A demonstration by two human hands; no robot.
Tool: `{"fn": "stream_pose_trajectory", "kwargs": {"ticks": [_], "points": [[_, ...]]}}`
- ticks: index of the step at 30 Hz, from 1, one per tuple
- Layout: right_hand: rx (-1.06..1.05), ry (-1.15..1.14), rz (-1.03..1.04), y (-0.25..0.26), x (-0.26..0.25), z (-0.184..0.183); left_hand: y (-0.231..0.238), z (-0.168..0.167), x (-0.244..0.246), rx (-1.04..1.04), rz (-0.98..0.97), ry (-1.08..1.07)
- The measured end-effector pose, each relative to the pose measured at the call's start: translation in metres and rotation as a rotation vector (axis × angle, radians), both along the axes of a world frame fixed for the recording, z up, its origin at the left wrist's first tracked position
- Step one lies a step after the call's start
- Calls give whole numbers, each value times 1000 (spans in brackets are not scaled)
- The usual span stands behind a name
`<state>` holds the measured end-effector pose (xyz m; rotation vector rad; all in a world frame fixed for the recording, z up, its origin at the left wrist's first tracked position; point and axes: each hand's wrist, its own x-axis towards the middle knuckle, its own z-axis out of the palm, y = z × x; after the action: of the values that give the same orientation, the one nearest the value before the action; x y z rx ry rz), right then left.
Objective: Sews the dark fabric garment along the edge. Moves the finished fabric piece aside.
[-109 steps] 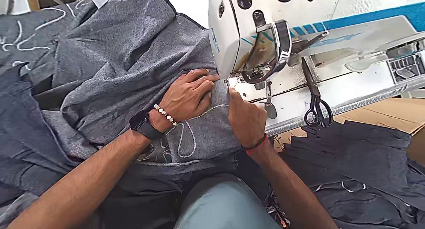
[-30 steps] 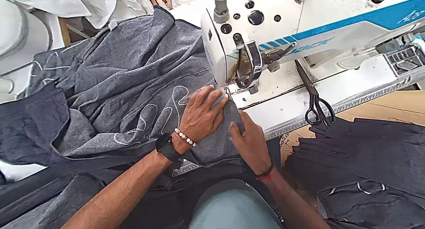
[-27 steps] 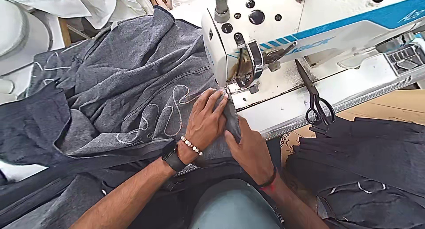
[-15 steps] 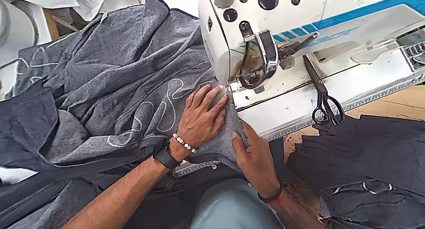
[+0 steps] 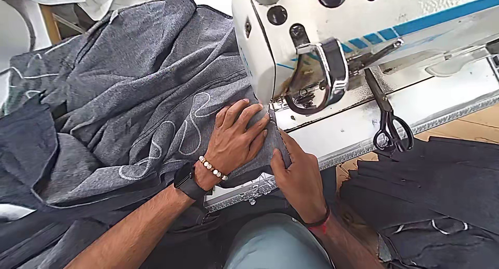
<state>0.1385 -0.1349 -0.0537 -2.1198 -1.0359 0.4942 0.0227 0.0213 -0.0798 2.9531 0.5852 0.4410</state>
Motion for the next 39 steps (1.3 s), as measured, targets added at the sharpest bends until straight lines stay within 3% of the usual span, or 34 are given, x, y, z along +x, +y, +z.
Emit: {"fn": "stream_pose_trajectory", "kwargs": {"ticks": [12,20,24,29,34,36,39], "points": [[-40,-139,-32,15,10,-4,9,5,6,69,-75,-32],[-56,-182,-94,50,16,-10,24,9,7,94,-235,-91],[-37,-212,-53,57,22,-12,24,12,11,-74,42,12],[-125,22,194,60,70,2,54,6,9,-152,232,153],[-487,-499,-65,42,87,26,54,3,9,-139,258,112],[-329,-551,-110,28,85,22,54,4,11,-143,295,123],[-27,-439,-4,19,72,5,53,6,11,-129,323,144]]}}
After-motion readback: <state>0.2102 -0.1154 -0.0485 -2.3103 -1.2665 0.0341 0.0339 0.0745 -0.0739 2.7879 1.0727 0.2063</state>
